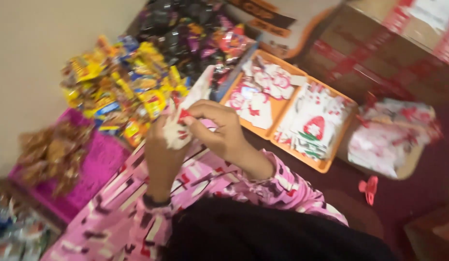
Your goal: Packing various snack items into small decorative gift bags
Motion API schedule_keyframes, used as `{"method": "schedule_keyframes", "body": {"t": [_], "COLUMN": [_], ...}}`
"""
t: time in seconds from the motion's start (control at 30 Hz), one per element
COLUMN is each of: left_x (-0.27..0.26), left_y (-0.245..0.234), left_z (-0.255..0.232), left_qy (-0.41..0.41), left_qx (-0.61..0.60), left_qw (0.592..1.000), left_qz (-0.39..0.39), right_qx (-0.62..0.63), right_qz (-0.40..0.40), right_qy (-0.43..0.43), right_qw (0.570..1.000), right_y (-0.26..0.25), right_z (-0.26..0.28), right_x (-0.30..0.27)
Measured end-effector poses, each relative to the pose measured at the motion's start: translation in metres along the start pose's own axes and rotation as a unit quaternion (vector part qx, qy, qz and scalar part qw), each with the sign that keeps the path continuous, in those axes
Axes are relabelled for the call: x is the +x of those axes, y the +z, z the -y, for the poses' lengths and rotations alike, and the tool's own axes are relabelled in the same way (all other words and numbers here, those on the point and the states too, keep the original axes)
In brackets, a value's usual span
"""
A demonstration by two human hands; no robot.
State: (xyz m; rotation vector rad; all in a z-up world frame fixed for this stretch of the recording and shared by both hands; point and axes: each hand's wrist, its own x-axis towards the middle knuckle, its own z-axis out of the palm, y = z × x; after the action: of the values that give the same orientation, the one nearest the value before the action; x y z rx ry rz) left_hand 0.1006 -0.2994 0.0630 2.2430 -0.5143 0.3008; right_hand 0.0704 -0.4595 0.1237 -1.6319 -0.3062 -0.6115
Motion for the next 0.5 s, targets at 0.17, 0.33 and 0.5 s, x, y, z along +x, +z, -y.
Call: {"method": "schedule_keyframes", "body": {"t": [0.17, 0.33, 0.5], "left_x": [0.003, -0.010, -0.009], "left_y": [0.015, 0.057, 0.062], "left_z": [-0.003, 0.048, 0.048], "left_qy": [-0.033, -0.067, -0.103], "left_qx": [-0.071, -0.082, -0.103], "left_qw": [0.997, 0.993, 0.988], "left_qz": [-0.014, -0.048, -0.057], "right_qx": [0.019, -0.057, -0.229], "right_qz": [-0.084, -0.198, -0.218], "right_qy": [0.001, 0.074, 0.254], "right_qw": [0.996, 0.976, 0.914], "right_y": [-0.040, -0.138, -0.245], "right_z": [-0.004, -0.091, -0.263], "right_x": [0.010, 0.001, -0.049]}}
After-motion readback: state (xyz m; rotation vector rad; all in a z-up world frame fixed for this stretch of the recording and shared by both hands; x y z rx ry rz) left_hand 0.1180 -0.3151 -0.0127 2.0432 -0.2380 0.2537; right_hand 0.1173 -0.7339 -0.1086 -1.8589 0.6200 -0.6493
